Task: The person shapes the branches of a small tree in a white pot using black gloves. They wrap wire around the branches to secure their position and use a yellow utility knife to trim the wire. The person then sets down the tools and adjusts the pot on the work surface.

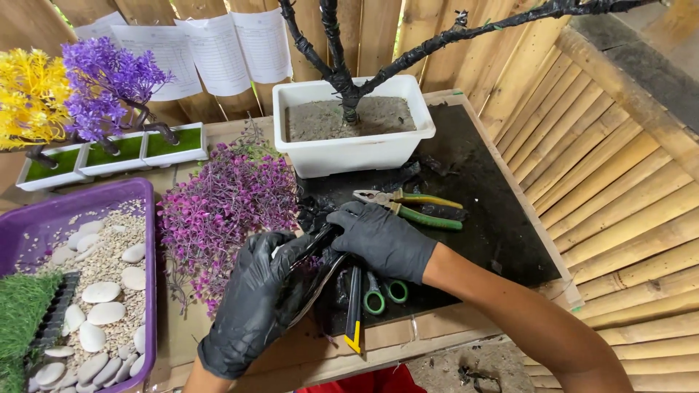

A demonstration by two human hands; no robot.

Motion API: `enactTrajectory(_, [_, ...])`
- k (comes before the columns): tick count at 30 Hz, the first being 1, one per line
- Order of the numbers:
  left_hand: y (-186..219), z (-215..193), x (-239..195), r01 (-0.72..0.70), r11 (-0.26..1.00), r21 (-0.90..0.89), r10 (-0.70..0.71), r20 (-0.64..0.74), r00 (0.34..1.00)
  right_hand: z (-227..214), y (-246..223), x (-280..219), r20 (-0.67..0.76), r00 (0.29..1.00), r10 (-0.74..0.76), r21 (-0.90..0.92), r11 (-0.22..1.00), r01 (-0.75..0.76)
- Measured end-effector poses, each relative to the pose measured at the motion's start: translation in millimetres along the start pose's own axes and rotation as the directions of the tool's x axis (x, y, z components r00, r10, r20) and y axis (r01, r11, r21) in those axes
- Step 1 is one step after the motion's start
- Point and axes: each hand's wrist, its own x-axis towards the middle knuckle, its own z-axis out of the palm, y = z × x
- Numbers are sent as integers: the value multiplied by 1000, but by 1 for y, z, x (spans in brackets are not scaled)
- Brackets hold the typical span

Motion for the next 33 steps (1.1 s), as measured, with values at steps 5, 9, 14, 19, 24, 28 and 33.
enactTrajectory(5, [12,4,-42,156,987,31,-154,-67,986,12,11,-5,-27,1000,9,-3,1000,-9])
enactTrajectory(9, [-9,26,-70,363,923,-128,-368,-21,930,-23,12,-9,-33,998,49,312,949,-36])
enactTrajectory(14, [3,9,-62,307,922,-235,-319,-12,948,-35,28,-18,2,976,217,569,803,-180])
enactTrajectory(19, [1,23,-67,249,966,-75,-259,-178,950,-19,31,-27,-61,919,390,627,731,-269])
enactTrajectory(24, [38,19,-57,239,970,49,-218,-262,940,-29,22,-31,-177,823,540,589,728,-351])
enactTrajectory(28, [37,24,-59,164,986,20,-155,-231,960,-84,15,-90,-66,803,592,580,678,-452])
enactTrajectory(33, [-9,46,-76,184,973,138,-166,-128,978,-79,43,-206,-361,415,835,568,550,-612])
